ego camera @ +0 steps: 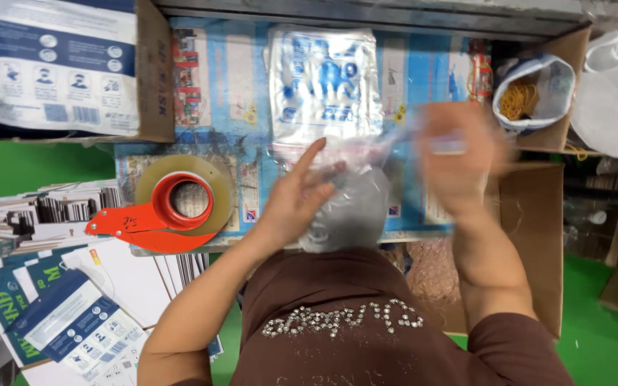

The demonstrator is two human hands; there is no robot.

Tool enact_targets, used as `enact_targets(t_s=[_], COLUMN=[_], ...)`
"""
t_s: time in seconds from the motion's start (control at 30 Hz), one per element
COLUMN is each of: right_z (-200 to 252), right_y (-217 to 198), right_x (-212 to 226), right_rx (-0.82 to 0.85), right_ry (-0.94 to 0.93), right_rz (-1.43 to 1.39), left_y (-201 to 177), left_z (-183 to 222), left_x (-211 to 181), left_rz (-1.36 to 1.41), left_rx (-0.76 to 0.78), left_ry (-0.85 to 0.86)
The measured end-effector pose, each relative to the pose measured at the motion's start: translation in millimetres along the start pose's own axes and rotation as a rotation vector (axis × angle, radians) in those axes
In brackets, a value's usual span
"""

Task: Placing grey face masks from a production line into individual plastic bags.

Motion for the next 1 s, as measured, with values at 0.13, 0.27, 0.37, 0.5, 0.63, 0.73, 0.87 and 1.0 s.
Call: enact_targets(t_s=[0.13,0.27,0.37,0.5,0.63,0.73,0.87,1.0], right_z=[131.4,338.5,350.1,181.0,125.8,102.8,110.1,102.8], right_y=[-133.5,-182.5,-168.9,-115.8,-55.0,-21.8,1.8,0.4], right_x=[-160.7,-202.2,-181.9,-76.3,-61.0,-45.9,-50.5,-45.3], right_rx=[-0.429,-0.306,0.006,0.166,0.385,0.567,0.461,0.431], right_ry=[0.63,1.062,1.292,1.194,0.969,0.975,0.787,0.67], right_rz=[-0.973,-0.83,-0.057,-0.489,-1.121,-0.962,-1.409,-1.555], left_y=[-12.3,1.1,22.5,40.3,44.4,27.0,-9.0,-34.9], left_z=[-3.1,-12.3,-15.5,-16.0,-7.4,12.8,32.2,39.8], left_x=[-6.5,-19.3,-13.8,-26.2,-34.4,-24.9,26.9,61.0], left_rz=[0.249,0.318,0.348,0.333,0.282,0.295,0.208,0.422], left_rx=[0.077,0.186,0.224,0.309,0.317,0.258,0.222,0.257], left_ry=[-0.149,-0.218,-0.242,-0.249,-0.254,-0.266,-0.221,-0.168])
Point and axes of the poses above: each hand's wrist, its own z-axis away from the middle knuckle, its own y-axis out of the palm, x = y × z, the point moved 1 cm from there along -z, towards the middle knuckle
